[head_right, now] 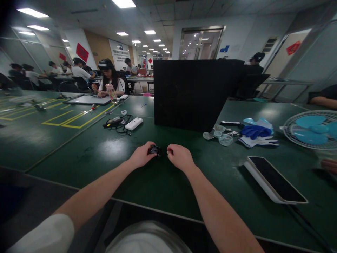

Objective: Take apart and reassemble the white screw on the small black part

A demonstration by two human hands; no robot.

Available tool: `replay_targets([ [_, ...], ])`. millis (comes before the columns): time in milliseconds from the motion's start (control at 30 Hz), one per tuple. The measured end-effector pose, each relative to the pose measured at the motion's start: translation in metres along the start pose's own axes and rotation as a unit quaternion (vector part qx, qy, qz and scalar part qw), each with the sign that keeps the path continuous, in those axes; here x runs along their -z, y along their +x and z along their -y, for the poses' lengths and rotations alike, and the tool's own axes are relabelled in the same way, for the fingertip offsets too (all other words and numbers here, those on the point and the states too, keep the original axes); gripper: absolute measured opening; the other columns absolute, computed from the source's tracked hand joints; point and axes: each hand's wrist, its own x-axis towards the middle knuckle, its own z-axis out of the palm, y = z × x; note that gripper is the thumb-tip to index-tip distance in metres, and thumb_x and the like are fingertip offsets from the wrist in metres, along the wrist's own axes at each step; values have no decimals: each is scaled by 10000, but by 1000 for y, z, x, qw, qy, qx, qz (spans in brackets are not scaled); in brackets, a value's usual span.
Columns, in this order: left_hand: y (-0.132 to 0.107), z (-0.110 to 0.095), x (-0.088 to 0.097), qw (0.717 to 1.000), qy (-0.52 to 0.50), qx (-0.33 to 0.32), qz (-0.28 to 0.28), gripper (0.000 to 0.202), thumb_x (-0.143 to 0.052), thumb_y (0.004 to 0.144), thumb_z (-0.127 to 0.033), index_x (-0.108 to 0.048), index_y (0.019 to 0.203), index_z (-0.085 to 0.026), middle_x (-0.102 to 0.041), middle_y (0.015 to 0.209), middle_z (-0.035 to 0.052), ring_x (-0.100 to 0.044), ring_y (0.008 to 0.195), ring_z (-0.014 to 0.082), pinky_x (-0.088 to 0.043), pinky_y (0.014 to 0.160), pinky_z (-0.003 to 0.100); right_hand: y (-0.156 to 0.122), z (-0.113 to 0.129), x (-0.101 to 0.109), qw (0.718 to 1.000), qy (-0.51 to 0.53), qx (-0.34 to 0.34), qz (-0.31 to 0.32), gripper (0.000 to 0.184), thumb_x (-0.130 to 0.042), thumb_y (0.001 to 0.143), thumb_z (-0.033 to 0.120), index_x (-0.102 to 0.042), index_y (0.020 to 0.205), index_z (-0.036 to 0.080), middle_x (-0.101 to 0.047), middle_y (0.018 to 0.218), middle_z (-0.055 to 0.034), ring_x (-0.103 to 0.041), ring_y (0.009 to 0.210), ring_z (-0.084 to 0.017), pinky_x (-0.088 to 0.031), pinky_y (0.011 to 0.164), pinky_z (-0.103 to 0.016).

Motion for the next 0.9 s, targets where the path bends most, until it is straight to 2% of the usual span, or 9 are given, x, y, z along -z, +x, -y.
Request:
replay_targets([
  [100, -1, -2, -3, 1000, 6, -21, 2, 449, -651, 843, -368, -488, 1251, -274, -692, 1102, 37, -677, 973, 219, -499, 879, 343, 0, 1, -6, 996, 52, 52, -41, 223, -524, 912, 273, -682, 1068, 253, -699, 940, -33, -601, 786, -181, -473, 691, -327],
  [233, -2, -4, -7, 999, 7, -48, 14, 472, -663, 829, -384, -490, 1253, -269, -700, 1081, 34, -684, 944, 218, -512, 841, 330, 0, 7, -18, 987, 55, 146, -45, 217, -539, 922, 220, -704, 1055, 264, -709, 1020, -28, -591, 924, -200, -480, 807, -377],
  [367, -1, -3, -8, 998, 3, -53, 30, 475, -652, 834, -406, -495, 1261, -270, -706, 1062, 38, -689, 923, 221, -521, 812, 328, 1, 13, -27, 984, 13, 165, -60, 185, -563, 916, 228, -723, 998, 271, -650, 1087, -51, -561, 965, -221, -489, 789, -394],
  [533, -1, -3, -8, 999, -15, -42, 23, 489, -670, 826, -387, -493, 1267, -271, -704, 1094, 41, -683, 967, 225, -523, 839, 332, 4, 13, -26, 987, 18, 112, -113, 211, -584, 907, 275, -681, 1090, 238, -599, 1061, -77, -564, 941, -221, -505, 787, -389],
  [600, -2, -4, -7, 999, -25, -34, 23, 486, -676, 825, -371, -497, 1266, -274, -703, 1104, 40, -681, 983, 223, -521, 854, 332, 5, 3, -15, 987, 22, 85, -138, 261, -603, 894, 336, -664, 1123, 226, -591, 1096, -91, -565, 980, -240, -503, 819, -403],
  [700, -3, -7, -4, 998, -46, -22, 24, 470, -677, 828, -347, -505, 1260, -280, -702, 1120, 38, -680, 1001, 222, -519, 857, 331, 5, -27, 13, 989, -3, 15, -150, 323, -562, 903, 427, -672, 1117, 211, -580, 1171, -118, -542, 1074, -274, -467, 900, -422],
  [767, -4, -9, -1, 998, -58, -11, 27, 452, -669, 837, -332, -510, 1256, -278, -699, 1140, 41, -677, 1020, 221, -519, 860, 329, 3, -53, 30, 994, -36, -27, -104, 341, -591, 874, 427, -679, 1114, 201, -580, 1227, -126, -513, 1142, -298, -400, 988, -453],
  [833, -5, -10, 1, 998, -64, 1, 27, 442, -661, 844, -330, -513, 1257, -273, -696, 1154, 49, -672, 1040, 224, -515, 874, 334, 3, -76, 39, 996, -52, -65, -15, 431, -640, 823, 357, -636, 1221, 190, -541, 1336, -130, -477, 1219, -315, -361, 1019, -462],
  [900, -5, -10, 3, 998, -61, 6, 23, 440, -658, 847, -338, -513, 1258, -270, -698, 1152, 53, -667, 1052, 230, -507, 894, 346, 2, -91, 39, 995, -50, -84, 29, 454, -660, 783, 283, -644, 1224, 175, -579, 1300, -142, -538, 1160, -306, -406, 960, -442],
])
